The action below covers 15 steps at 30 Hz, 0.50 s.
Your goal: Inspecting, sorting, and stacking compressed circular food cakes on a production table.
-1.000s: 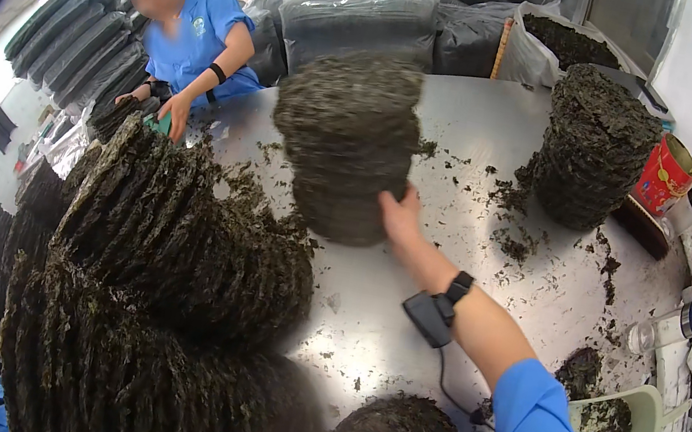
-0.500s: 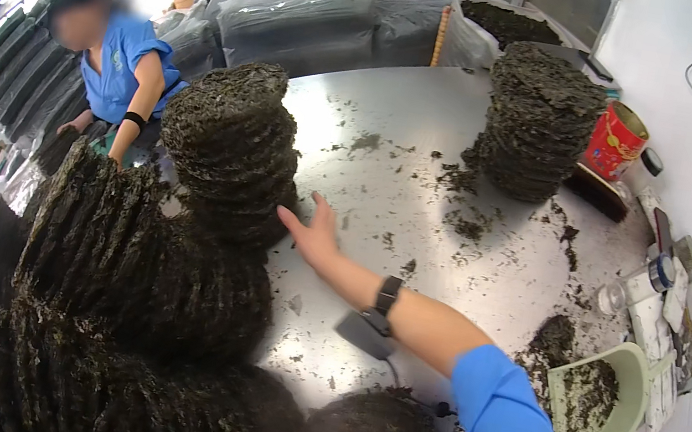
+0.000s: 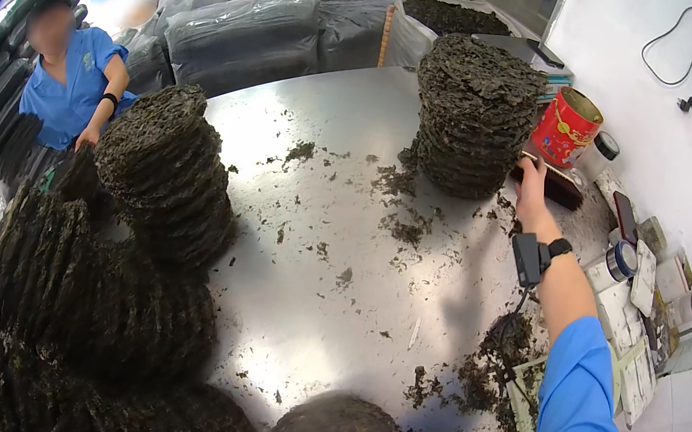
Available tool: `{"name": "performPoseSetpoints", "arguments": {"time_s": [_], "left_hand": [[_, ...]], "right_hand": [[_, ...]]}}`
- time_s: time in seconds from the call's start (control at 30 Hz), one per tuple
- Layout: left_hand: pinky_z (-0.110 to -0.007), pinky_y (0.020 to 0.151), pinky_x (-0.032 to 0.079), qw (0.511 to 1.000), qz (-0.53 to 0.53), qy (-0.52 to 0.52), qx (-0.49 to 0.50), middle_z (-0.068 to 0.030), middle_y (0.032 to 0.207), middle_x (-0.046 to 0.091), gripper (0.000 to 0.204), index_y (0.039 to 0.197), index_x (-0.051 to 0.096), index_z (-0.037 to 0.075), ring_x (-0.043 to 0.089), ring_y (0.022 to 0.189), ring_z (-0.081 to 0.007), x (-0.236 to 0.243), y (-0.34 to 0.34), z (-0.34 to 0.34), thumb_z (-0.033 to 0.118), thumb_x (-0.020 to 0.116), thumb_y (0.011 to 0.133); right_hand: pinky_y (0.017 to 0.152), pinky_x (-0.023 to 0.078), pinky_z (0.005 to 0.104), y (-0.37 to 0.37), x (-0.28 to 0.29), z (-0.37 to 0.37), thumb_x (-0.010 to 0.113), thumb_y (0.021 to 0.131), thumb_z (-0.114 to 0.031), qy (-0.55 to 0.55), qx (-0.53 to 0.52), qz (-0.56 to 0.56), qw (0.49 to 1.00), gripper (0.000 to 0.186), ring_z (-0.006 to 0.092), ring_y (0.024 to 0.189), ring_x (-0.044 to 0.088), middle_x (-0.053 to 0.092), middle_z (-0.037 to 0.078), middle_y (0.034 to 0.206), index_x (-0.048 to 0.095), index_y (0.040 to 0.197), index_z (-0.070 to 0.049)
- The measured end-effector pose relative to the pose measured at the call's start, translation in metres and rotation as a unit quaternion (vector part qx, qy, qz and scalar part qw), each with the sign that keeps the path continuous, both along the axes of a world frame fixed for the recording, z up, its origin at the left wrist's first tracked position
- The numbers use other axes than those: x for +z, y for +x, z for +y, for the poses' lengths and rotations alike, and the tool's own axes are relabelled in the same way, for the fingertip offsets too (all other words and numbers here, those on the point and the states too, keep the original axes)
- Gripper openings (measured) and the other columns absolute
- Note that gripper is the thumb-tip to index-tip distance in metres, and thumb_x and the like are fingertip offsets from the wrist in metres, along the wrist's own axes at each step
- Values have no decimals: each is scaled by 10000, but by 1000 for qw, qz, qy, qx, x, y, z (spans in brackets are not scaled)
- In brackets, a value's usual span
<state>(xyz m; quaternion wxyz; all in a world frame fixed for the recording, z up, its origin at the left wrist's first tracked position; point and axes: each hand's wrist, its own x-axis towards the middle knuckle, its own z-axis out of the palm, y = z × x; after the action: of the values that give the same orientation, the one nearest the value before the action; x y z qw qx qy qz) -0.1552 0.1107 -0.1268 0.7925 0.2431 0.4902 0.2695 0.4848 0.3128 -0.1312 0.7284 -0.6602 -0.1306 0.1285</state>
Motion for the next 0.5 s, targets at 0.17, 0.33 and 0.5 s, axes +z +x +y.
{"name": "performPoseSetpoints", "arguments": {"time_s": [0.17,0.33,0.5], "left_hand": [[-393,999,422,1000,13,-12,9,-116,1254,582,406,1286,515,61,540,1167,-253,2,13,0,138,523,888],[-391,998,422,999,30,-22,22,-116,1254,582,406,1286,515,61,540,1168,-251,4,19,-5,140,524,888],[-389,997,423,999,32,-23,34,-116,1254,582,407,1287,515,61,539,1168,-250,8,15,-16,143,524,889]], "right_hand": [[1045,273,546,29,19,-3,539,894,-279,-66,226,67,970,668,296,1334,305,355,90,1446,233,1488,-286],[1013,305,540,38,13,2,514,926,-236,-131,242,51,960,539,210,1253,385,452,2,1353,318,1426,-286],[989,360,480,2,-3,29,496,930,-161,-118,306,40,944,385,156,1174,462,529,-43,1266,475,1306,-243]]}}
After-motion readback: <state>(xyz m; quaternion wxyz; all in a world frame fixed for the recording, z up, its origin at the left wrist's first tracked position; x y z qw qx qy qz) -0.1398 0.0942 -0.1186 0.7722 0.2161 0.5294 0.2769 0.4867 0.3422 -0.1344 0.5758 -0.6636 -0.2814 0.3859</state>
